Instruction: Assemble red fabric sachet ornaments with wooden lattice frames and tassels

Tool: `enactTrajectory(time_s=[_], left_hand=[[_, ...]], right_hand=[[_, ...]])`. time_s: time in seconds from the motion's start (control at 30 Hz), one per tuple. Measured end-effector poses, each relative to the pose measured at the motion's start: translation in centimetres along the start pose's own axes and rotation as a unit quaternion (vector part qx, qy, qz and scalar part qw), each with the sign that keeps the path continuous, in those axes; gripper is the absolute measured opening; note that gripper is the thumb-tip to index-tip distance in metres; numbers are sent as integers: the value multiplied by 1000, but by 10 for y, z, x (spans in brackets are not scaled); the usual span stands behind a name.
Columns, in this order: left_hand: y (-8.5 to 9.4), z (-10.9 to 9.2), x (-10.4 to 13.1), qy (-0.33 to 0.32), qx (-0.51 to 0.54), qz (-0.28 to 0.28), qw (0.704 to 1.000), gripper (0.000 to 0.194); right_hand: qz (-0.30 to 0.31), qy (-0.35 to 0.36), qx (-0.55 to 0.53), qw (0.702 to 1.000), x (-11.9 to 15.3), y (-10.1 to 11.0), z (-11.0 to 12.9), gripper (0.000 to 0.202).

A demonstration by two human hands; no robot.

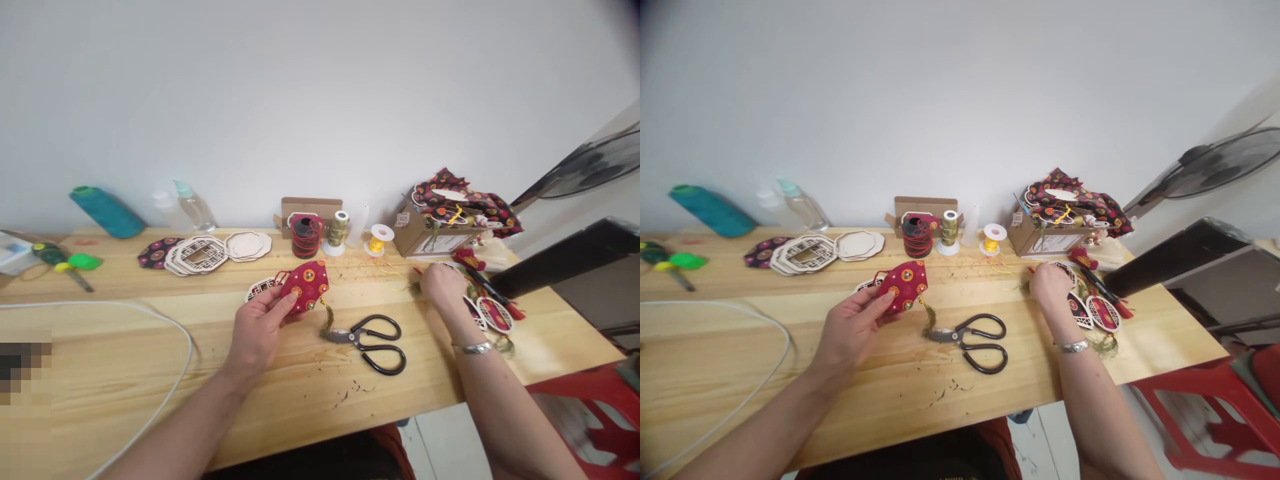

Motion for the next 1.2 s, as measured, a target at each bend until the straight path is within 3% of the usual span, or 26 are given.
enactTrajectory(time_s=[0.1,0.17,0.23,0.3,0.4,0.47,0.5,0.53,0.6,0.7,0.77,0.83,0.9,0.97,1.07,1.13,1.2], left_hand=[[1,-1,-3,-6,2,1,1000,34],[2,-2,-3,-6,3,-6,1000,35],[3,-2,-3,-4,4,-9,1000,36],[3,-3,-3,-2,4,-8,1000,35],[3,-3,-3,-3,-2,-8,1000,33],[2,-3,-3,-5,-4,-5,1000,33],[2,-3,-3,-4,-3,-4,1000,34],[2,-3,-3,-4,0,-5,1000,34],[2,-3,-3,-2,6,-6,1000,33],[1,-4,-2,1,16,-6,1000,34],[1,-4,-1,4,17,-5,1000,35],[0,-4,-1,5,15,-3,1000,34],[0,-3,-1,6,10,0,1000,34],[0,-2,-2,6,7,3,1000,34],[1,0,-3,5,7,5,1000,34],[1,0,-4,4,7,6,1000,33],[1,1,-4,3,7,5,1000,32]], right_hand=[[24,28,-78,996,15,10,13,26],[43,60,-273,959,29,24,27,21],[84,91,-453,883,45,39,43,19],[145,109,-589,788,59,52,58,18],[265,76,-692,667,74,58,76,16],[319,53,-718,616,79,58,85,18],[336,52,-714,612,80,56,89,18],[341,58,-699,626,81,54,91,18],[296,87,-641,703,77,48,92,15],[104,129,-506,846,66,45,85,9],[15,137,-416,899,64,44,81,11],[12,177,-361,915,66,40,81,16],[42,241,-327,913,70,38,79,20],[33,266,-278,923,69,38,66,25],[-31,176,-86,980,56,35,21,25],[-13,88,27,996,50,27,-14,29],[0,31,69,997,50,19,-43,32]])
Point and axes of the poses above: each hand's wrist, its own x-axis away from the middle knuckle, its own y-axis out of the back of the hand, z = x × y, the point moved 5 cm from there along -x, towards the middle knuckle, and after that the axes turned 13 degrees about -z, right-handed, at the moved point
